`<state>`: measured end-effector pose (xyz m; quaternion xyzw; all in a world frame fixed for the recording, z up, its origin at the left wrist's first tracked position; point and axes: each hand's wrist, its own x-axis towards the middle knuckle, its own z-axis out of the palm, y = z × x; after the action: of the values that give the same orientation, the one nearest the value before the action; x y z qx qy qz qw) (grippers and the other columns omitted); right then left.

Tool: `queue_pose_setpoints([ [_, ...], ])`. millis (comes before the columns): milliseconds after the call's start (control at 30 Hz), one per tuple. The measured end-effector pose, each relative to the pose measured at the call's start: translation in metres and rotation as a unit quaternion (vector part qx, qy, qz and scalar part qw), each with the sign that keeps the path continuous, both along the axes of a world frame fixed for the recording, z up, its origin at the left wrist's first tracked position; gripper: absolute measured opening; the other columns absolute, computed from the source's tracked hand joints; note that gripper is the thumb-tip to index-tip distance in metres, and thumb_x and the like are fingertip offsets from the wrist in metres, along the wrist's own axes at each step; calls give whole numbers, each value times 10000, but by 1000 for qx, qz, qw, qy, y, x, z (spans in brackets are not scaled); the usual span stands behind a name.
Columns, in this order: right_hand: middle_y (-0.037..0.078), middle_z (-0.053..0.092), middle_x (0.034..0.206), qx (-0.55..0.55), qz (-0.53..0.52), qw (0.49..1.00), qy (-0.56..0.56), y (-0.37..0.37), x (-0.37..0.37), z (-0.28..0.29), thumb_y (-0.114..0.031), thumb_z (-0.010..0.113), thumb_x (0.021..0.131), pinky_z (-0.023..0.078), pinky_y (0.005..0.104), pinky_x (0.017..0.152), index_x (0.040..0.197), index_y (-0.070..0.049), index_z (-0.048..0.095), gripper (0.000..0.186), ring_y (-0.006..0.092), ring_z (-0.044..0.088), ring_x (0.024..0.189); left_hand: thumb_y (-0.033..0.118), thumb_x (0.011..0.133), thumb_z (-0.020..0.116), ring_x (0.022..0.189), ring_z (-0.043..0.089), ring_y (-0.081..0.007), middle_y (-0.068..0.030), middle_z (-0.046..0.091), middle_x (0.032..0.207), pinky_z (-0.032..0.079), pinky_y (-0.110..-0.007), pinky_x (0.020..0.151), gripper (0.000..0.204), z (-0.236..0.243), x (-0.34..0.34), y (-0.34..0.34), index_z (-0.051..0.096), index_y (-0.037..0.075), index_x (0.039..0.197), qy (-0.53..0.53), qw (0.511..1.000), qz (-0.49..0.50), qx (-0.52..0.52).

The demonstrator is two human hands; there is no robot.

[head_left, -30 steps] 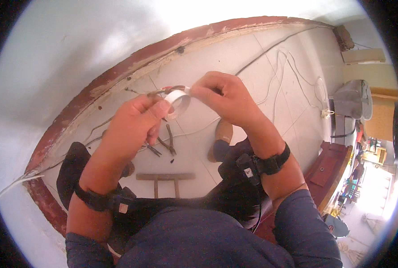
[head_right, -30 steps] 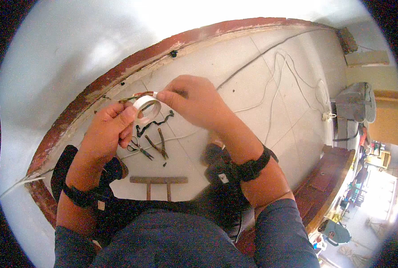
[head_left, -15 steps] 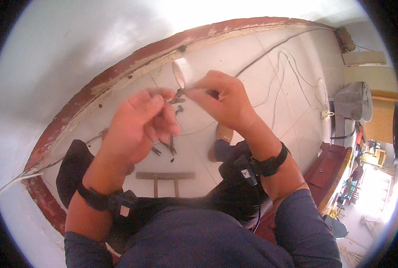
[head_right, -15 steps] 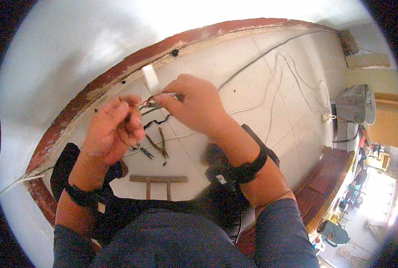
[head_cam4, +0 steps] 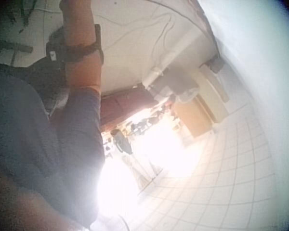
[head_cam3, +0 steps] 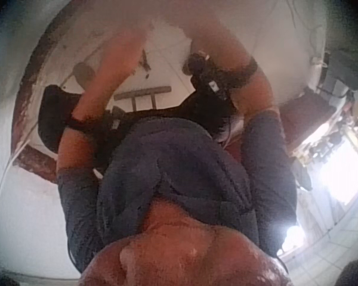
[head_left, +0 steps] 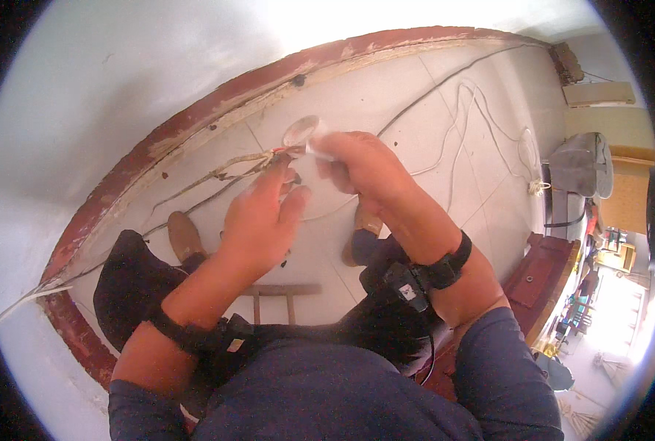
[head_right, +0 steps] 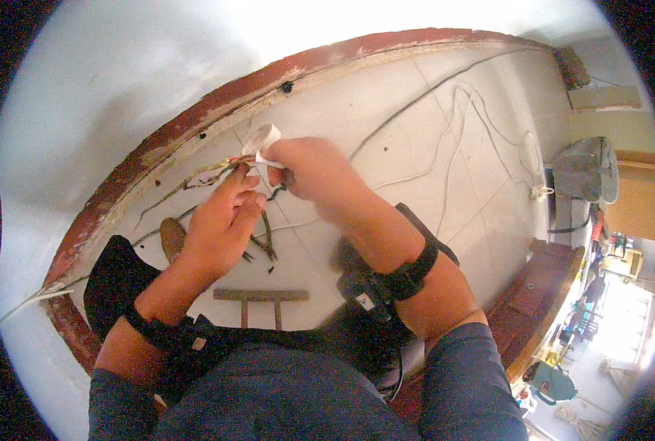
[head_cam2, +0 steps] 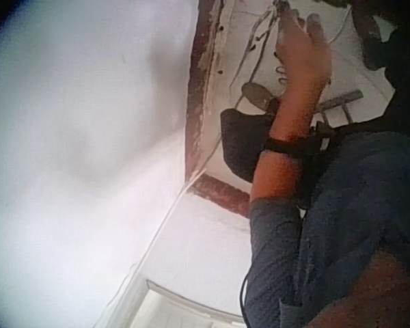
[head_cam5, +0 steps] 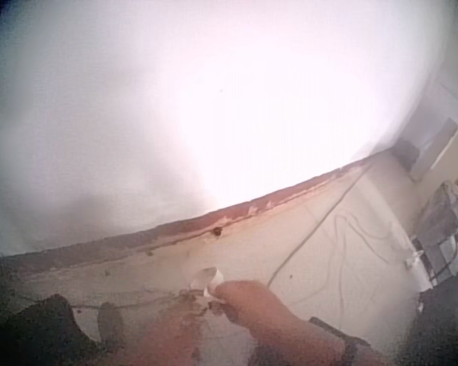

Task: The person handles electrical wires with a tool and applies tape to the connection.

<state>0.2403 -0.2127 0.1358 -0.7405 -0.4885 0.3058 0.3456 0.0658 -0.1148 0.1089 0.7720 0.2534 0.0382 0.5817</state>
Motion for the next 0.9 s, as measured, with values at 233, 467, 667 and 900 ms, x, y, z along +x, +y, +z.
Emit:
queue_pose_setpoints([
  [233,47,526,651,-39,-125,975,177,4,-13,15,-102,600,798,344,323,512,770,-73,590,42,196,481,589,264,939,566,997,647,-343,-158,651,1137,496,-401,863,395,22,16,19,521,16,1244,159,973,-52,158],
  [467,-36,433,591,-22,-201,933,299,0,-15,18,-218,590,874,230,254,462,700,-74,580,226,72,328,504,185,933,611,1017,613,-184,-88,640,1105,489,-318,881,367,0,8,14,520,32,1254,-47,993,3,-110],
  [667,135,613,747,16,-23,999,46,-6,-10,-4,28,595,766,451,370,555,933,-44,635,187,278,604,642,119,927,604,962,602,-126,-68,630,1063,520,-295,815,275,0,13,7,496,32,1164,-91,976,82,-179],
  [900,129,582,717,40,-17,996,83,-5,-14,-10,-28,586,807,441,342,546,944,-15,607,139,233,577,628,107,877,691,921,593,-104,-80,643,1061,475,-258,812,296,7,13,5,522,1,1096,-87,949,174,-249],
])
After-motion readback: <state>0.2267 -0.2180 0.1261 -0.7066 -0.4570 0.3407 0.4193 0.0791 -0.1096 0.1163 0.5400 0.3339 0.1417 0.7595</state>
